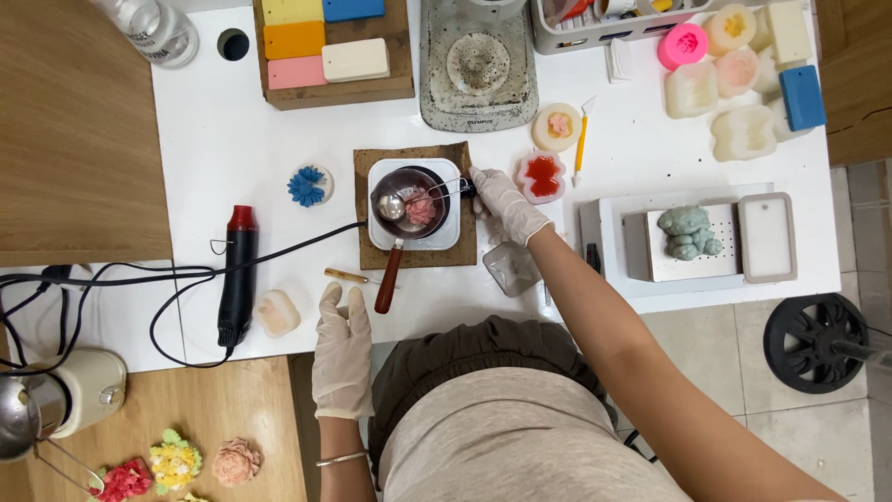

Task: Making a rose-shaped candle by melting wax, adding color, and pouring it into a mold.

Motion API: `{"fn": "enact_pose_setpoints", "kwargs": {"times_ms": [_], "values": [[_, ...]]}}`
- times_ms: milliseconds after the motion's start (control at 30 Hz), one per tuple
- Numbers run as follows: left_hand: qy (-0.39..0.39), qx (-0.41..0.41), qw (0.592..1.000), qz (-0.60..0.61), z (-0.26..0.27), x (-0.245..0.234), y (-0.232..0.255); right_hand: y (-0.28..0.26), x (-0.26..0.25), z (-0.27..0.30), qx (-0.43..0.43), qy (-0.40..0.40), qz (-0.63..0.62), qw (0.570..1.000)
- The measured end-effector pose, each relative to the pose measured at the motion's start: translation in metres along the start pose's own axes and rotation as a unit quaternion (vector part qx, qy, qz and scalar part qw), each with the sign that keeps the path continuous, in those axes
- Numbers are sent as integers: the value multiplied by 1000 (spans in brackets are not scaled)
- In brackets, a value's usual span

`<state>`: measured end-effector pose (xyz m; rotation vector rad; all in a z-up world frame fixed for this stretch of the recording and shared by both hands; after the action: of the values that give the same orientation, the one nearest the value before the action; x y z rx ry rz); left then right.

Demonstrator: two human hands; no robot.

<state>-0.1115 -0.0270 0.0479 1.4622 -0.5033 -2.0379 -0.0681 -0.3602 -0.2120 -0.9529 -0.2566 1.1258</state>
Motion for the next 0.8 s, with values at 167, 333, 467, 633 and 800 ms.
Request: {"fn": "enact_pose_setpoints", "kwargs": {"times_ms": [167, 333, 467, 633, 800], "values": [[1, 21, 1000, -8, -5, 3, -12, 0, 1, 4, 0, 0, -19, 1000], [-3, 18, 999, -26, -2, 2, -8, 3, 4, 3, 23, -18, -92, 995], [0, 34, 999, 1, -1, 5, -10, -23, -5, 39, 34, -3, -91, 995], [39, 67, 994, 79, 2, 3, -13, -86, -37, 136, 1, 70, -84, 994], [60, 23, 976, 210, -10, -4, 0, -137, -111, 276, -238, -62, -337, 909]]}}
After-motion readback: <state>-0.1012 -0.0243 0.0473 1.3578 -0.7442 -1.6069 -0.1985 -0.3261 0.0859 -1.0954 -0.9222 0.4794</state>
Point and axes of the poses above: each hand's wrist, its own z-axis away from the middle knuckle, its own x-axis out of the palm, y = z × x, the point moved 1 cm from there along -z, towards the middle knuckle, and after that the axes turned 11 degrees about y, right-handed, at the moved point
